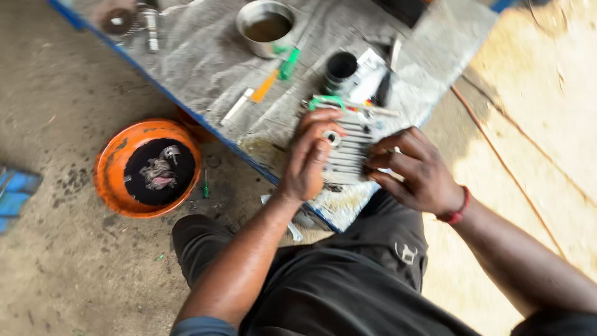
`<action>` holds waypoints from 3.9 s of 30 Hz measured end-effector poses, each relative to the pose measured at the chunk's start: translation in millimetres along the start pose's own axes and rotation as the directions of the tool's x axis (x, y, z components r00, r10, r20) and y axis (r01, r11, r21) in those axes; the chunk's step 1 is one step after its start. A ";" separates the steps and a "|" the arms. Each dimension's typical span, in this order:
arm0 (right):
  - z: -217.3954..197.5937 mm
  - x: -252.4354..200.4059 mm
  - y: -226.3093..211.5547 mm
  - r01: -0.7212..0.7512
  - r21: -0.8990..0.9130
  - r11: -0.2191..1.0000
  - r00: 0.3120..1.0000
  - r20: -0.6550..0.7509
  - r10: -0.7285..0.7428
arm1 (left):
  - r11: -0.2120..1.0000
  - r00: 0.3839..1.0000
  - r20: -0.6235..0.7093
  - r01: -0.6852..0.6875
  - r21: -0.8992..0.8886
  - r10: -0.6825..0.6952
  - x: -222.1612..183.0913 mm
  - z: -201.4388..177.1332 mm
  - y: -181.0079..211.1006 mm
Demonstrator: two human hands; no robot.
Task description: The person assembles mechanical components on a workbench. They place a green gasket onto a metal housing, apply lubricant from a metal cup, and use a hammer to tap parts into place. The person handles gears, a cylindrical housing, and a metal cover, aligning and securing them together.
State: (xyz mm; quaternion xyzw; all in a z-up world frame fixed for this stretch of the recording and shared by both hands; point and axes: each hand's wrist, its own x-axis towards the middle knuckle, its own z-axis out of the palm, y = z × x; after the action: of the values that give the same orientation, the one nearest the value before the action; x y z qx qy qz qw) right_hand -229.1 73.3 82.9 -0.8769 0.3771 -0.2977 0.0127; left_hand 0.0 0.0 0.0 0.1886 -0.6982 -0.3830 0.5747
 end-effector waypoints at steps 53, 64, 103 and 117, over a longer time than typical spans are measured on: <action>138.6 -58.2 209.0 -0.780 -0.222 0.585 0.579 0.098 0.809 | 0.606 0.969 -0.153 0.242 0.758 -0.195 -31.7 -6.3 101.7; 165.5 3.8 178.2 -0.493 -0.184 0.851 0.853 0.091 0.514 | 0.639 0.973 -0.165 0.231 0.733 -0.163 -38.1 -11.5 98.7; 42.2 132.8 235.5 -0.355 0.090 0.930 0.934 0.009 0.356 | 0.813 0.976 -0.169 0.206 0.545 -0.135 -52.8 -33.9 88.0; 111.3 88.6 227.5 -0.415 -0.442 0.795 0.747 0.333 0.575 | 0.886 0.975 -0.159 0.211 0.413 -0.157 -58.2 -28.7 73.3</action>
State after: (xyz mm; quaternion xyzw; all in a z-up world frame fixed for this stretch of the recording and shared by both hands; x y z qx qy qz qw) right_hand -271.0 -171.3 -19.4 -0.7751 0.6312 -0.0017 0.0281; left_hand 55.8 78.4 18.1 0.3982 -0.7077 -0.2614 0.5218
